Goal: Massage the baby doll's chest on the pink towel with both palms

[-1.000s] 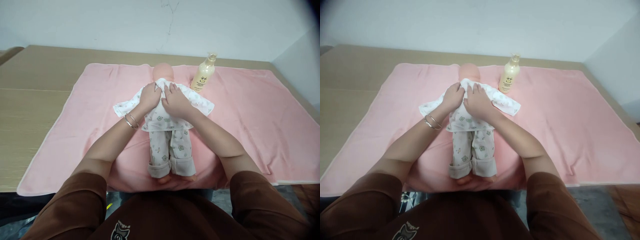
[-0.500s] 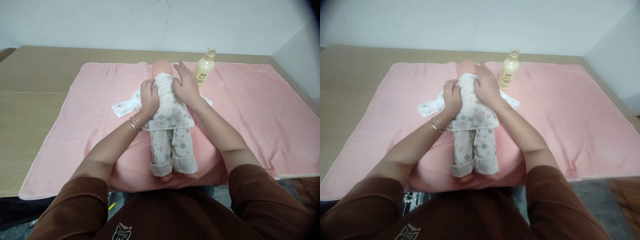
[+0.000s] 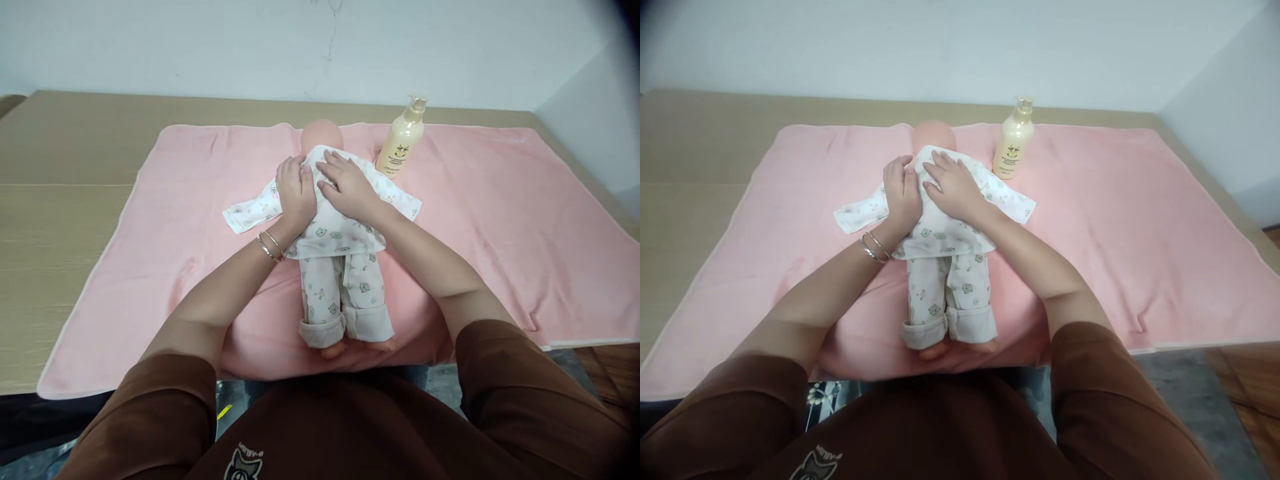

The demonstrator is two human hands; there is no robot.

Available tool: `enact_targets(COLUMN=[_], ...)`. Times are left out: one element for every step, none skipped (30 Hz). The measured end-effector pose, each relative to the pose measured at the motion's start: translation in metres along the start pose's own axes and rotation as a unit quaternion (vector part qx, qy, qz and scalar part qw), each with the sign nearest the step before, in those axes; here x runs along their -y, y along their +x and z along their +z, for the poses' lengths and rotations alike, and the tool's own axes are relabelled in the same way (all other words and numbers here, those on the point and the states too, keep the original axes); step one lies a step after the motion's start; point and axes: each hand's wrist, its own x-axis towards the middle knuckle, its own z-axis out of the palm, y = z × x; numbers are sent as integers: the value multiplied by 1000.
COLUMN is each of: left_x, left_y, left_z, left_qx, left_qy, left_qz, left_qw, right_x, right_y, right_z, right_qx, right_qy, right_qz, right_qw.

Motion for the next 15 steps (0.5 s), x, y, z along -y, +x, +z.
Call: enact_targets(left_x=[0, -1, -1, -1, -1, -1, 0, 1, 2, 3, 3, 3, 3, 1, 0], left_y=[0, 0, 0, 0, 0, 0, 0, 0, 1, 1, 1, 1, 1, 0, 0], left_z=[0, -1, -1, -1, -1, -1, 0, 0, 0, 1, 1, 1, 1, 1, 0], left_qx=[2, 4, 6, 9, 12, 14, 15, 16, 15, 13, 11, 8, 7, 7, 8], left_qy=[3, 6, 7, 6, 2, -2, -7, -11, -15, -17, -19, -19, -19, -17, -14], left_qz=[-3, -8, -13, -16, -17, -18, -19, -19, -17, -15, -13, -12, -11, -13, -17], left_qw=[1000, 1000, 1000, 1000, 1000, 1000, 1000, 1000, 1000, 1000, 1000, 1000, 1000, 1000, 1000], right_x=[0, 0, 0, 1, 1, 1, 1, 2, 3, 4, 5, 7, 9, 11, 13], right_y=[0, 0, -1, -1, -1, -1, -1, -2, -2, -3, -4, -5, -6, -7, -8], right_z=[0, -1, -1, -1, -1, -1, -1, -2, -3, -4, -5, -6, -7, -8, -9], right_qx=[-11, -28, -40, -42, -32, -14, 4, 14, 12, 0, -17, -30, -31, -15, 13], right_qy=[4, 5, 3, 0, 0, 2, 8, 15, 21, 25, 24, 20, 11, 0, -12], right_qz=[7, 13, 16, 17, 14, 7, 0, -5, -8, -8, -7, -6, -8, -11, -14], right_qw=[1000, 1000, 999, 999, 999, 1000, 1000, 1000, 1000, 1000, 1000, 999, 999, 1000, 1000])
